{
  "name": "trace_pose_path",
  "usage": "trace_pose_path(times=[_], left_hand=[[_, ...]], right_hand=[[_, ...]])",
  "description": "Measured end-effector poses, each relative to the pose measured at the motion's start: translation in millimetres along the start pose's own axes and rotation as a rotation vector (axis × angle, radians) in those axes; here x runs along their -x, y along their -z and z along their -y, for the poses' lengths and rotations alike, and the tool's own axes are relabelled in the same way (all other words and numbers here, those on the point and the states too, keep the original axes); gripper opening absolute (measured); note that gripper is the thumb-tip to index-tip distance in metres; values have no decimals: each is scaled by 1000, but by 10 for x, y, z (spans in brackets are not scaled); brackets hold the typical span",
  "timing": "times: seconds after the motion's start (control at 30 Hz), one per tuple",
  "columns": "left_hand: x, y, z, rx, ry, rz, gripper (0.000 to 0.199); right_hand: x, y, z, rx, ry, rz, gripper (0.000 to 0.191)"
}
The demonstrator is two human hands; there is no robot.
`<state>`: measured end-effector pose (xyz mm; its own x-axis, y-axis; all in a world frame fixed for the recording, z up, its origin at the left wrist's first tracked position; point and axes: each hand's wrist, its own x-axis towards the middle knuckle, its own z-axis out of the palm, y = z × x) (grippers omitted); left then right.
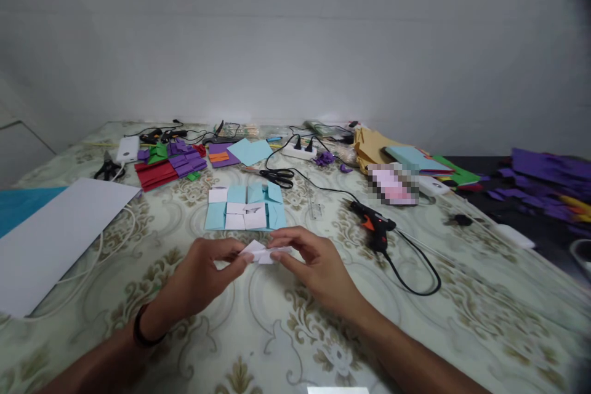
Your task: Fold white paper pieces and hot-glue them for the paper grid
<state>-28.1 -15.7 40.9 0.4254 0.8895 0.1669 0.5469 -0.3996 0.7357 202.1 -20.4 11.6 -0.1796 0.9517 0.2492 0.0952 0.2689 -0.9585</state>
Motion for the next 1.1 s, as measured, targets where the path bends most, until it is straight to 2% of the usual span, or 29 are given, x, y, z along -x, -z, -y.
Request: trace_pose_path(times=[0.1,0.3,0.5,0.83,1.1], left_hand=[[35,-42,28,-71,-62,-34,25],[106,-111,98,-66,-286,-138,16],[100,-113,91,-52,-377,-170,14],[106,-110,-23,-132,-448,-205,11],[101,-137,-2,-147,-423,-145,12]], right_hand=[[25,-2,11,92,74,22,18],[29,-1,91,204,311,25,7],[27,-1,92,224,437,40,10],[46,-21,99,240,480,79,12],[50,-28,92,240,469,70,11]])
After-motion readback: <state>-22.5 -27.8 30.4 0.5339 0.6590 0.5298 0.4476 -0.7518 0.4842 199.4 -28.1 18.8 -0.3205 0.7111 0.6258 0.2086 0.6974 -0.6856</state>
